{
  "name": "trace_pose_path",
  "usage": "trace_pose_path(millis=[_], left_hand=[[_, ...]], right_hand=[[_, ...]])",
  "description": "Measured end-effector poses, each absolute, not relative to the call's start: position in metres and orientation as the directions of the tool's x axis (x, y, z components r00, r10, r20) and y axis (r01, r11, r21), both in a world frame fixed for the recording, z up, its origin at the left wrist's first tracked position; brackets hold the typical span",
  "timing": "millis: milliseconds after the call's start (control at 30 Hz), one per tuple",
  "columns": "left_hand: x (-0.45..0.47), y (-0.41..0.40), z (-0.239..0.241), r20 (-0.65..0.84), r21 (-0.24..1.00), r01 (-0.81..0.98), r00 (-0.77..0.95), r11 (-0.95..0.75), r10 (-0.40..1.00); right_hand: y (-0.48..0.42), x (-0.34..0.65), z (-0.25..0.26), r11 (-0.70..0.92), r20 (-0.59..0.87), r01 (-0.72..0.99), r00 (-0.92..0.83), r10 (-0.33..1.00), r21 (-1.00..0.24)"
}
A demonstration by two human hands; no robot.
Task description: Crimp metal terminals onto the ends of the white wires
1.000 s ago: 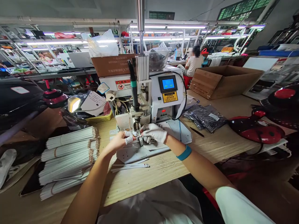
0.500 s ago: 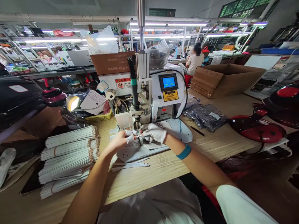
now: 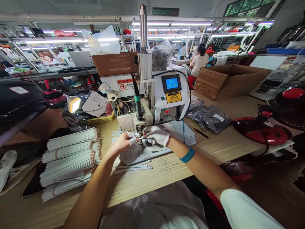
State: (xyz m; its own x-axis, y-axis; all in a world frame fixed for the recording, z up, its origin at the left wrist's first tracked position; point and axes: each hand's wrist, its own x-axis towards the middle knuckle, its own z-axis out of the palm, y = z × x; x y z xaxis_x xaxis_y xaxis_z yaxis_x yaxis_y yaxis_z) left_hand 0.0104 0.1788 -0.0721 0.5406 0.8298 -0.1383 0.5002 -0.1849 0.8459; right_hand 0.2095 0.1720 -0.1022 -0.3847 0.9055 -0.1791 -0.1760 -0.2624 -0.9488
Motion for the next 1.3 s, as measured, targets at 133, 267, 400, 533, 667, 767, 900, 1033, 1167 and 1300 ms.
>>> trace_pose_path(millis=[133, 267, 400, 533, 667, 767, 900, 1033, 1167, 1300], left_hand=[[0.010, 0.181, -0.074, -0.115, 0.855, 0.470, 0.581, -0.217, 0.805], [0.009, 0.181, -0.074, -0.105, 0.850, 0.477, 0.568, -0.222, 0.816], [0.008, 0.180, -0.074, -0.098, 0.861, 0.457, 0.579, -0.222, 0.810], [0.008, 0.180, -0.074, -0.099, 0.867, 0.452, 0.571, -0.211, 0.815], [0.009, 0.179, -0.074, -0.128, 0.861, 0.478, 0.538, -0.176, 0.833], [0.010, 0.179, -0.075, -0.146, 0.870, 0.471, 0.530, -0.147, 0.836], [0.011, 0.178, -0.074, -0.166, 0.883, 0.456, 0.527, -0.113, 0.833], [0.012, 0.176, -0.073, -0.198, 0.887, 0.457, 0.502, -0.064, 0.842], [0.013, 0.175, -0.073, -0.205, 0.898, 0.437, 0.500, -0.040, 0.841], [0.014, 0.175, -0.074, -0.232, 0.915, 0.404, 0.505, 0.010, 0.831]], right_hand=[[0.172, 0.210, -0.101, -0.244, -0.152, -0.184, -0.405, 0.901, -0.952], [0.177, 0.211, -0.106, -0.260, -0.167, -0.176, -0.417, 0.893, -0.950], [0.179, 0.211, -0.109, -0.272, -0.177, -0.175, -0.425, 0.888, -0.946], [0.177, 0.211, -0.110, -0.259, -0.169, -0.175, -0.408, 0.897, -0.950], [0.174, 0.211, -0.110, -0.236, -0.158, -0.159, -0.394, 0.906, -0.959], [0.172, 0.211, -0.106, -0.249, -0.174, -0.149, -0.392, 0.904, -0.957], [0.167, 0.210, -0.098, -0.263, -0.196, -0.129, -0.385, 0.902, -0.956], [0.163, 0.208, -0.092, -0.260, -0.207, -0.117, -0.341, 0.917, -0.959], [0.160, 0.207, -0.088, -0.275, -0.237, -0.081, -0.316, 0.919, -0.958], [0.163, 0.207, -0.091, -0.275, -0.228, -0.110, -0.320, 0.920, -0.955]])
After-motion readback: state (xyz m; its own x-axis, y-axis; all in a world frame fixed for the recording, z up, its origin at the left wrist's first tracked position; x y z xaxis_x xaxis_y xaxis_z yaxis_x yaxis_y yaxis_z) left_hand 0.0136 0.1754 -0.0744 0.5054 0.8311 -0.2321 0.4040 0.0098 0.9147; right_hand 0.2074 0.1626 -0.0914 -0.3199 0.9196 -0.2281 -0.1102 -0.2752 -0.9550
